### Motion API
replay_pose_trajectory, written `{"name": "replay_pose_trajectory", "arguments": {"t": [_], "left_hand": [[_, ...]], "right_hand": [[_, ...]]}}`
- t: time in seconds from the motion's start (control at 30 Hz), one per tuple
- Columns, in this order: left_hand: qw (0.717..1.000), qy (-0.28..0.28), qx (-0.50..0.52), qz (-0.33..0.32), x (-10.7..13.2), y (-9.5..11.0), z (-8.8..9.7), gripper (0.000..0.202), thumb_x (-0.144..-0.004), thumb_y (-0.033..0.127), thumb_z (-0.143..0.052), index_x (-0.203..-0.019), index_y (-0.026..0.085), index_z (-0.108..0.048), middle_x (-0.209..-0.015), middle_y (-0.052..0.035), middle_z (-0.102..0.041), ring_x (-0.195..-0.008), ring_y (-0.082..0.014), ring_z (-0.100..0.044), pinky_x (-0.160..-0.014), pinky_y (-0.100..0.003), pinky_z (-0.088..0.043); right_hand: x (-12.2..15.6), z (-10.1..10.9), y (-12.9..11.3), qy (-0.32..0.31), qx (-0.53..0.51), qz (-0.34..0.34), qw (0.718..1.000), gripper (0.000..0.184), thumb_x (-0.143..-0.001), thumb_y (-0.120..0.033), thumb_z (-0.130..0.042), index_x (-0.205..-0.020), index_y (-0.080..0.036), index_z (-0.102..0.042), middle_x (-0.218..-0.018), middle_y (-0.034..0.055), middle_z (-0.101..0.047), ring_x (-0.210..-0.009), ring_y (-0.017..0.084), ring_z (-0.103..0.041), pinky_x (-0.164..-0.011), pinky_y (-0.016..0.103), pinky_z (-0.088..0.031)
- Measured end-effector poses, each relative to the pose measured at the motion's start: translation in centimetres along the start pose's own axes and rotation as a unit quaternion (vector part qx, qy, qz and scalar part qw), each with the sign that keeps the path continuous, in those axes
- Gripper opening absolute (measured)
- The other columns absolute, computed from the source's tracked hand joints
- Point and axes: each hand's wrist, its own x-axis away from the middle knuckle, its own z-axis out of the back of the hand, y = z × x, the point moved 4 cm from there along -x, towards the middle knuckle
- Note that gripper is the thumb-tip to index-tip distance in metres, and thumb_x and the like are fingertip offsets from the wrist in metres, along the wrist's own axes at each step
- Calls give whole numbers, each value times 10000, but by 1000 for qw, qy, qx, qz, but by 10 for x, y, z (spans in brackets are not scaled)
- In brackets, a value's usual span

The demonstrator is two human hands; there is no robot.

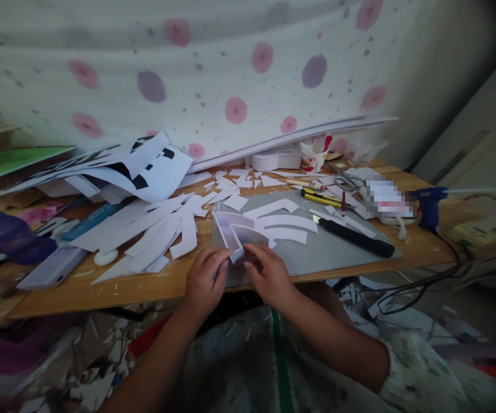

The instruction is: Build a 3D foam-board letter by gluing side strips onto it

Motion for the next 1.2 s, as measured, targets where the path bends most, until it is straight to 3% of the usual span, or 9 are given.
{"name": "replay_pose_trajectory", "arguments": {"t": [0.23, 0.6, 1.2], "left_hand": [[999, -41, -7, -27, -2, 0, -5, 416, -815, 65, -442, -1120, 268, -639, -957, -44, -608, -878, -172, -583, -777, -311, -493], [998, -40, 48, 31, -11, -1, -6, 402, -725, 30, -417, -974, 224, -666, -876, -22, -653, -847, -174, -610, -759, -305, -496], [994, -40, 98, 24, -13, -5, -7, 474, -622, -1, -399, -953, 203, -671, -850, -7, -632, -818, -160, -597, -756, -282, -478]], "right_hand": [[2, -1, 1, -8, 12, 18, 1000, 404, -808, -129, -528, -1203, -190, -581, -1120, 116, -646, -1032, 220, -596, -898, 399, -493], [0, 1, 2, -26, -28, 16, 999, 433, -772, -108, -525, -1193, -181, -593, -1119, 116, -641, -1057, 222, -582, -903, 400, -487], [0, 0, 2, -28, -25, 31, 999, 573, -663, -20, -461, -1199, -185, -579, -1119, 103, -615, -1057, 215, -561, -944, 398, -471]]}}
